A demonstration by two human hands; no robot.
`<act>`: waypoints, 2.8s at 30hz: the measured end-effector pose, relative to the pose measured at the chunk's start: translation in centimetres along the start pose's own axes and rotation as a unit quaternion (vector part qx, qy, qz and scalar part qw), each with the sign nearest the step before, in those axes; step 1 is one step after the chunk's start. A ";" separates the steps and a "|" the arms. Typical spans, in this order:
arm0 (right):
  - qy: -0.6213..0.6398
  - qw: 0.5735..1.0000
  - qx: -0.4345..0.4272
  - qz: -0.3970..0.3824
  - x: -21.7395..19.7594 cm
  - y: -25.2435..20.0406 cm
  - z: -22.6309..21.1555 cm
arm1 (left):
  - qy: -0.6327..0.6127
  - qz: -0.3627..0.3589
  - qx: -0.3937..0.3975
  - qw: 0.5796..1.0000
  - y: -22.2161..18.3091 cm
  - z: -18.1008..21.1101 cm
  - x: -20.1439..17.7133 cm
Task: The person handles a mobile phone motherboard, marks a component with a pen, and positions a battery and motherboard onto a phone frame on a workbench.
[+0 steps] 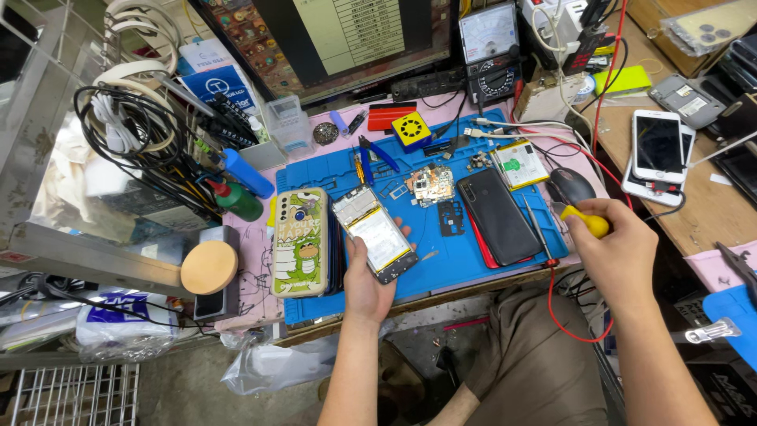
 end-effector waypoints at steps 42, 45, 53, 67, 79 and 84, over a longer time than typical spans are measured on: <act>0.035 0.984 -0.162 -0.071 7.2 -2.5 -9.6 | -0.051 -0.030 0.023 0.998 -0.8 0.2 -0.2; -0.001 0.985 -0.114 -0.127 9.8 -1.3 -9.0 | -0.054 -0.055 0.005 0.997 -0.9 -0.5 -0.7; -0.303 0.924 -0.142 -0.187 16.6 5.9 -10.8 | -0.063 -0.058 -0.017 0.996 -0.7 -1.3 -1.4; -0.269 0.898 -0.306 -0.166 15.8 5.7 -11.3 | -0.068 -0.069 -0.024 0.995 -0.8 -0.9 -0.6; -0.337 0.858 -0.211 -0.324 17.8 6.3 -11.9 | -0.062 -0.070 -0.010 0.996 -0.7 -0.7 -0.6; -0.384 0.824 -0.231 -0.347 17.5 5.1 -12.1 | -0.063 -0.066 -0.019 0.996 -0.8 -0.8 -0.7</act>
Point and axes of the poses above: each hand's wrist, its own y-axis towards the middle knuckle, its own x-axis out of the palm, z = x × y, the point moved 9 cm from there along y, towards the middle knuckle, and after that the axes turned 8 degrees about -z, right-handed, at the moved point
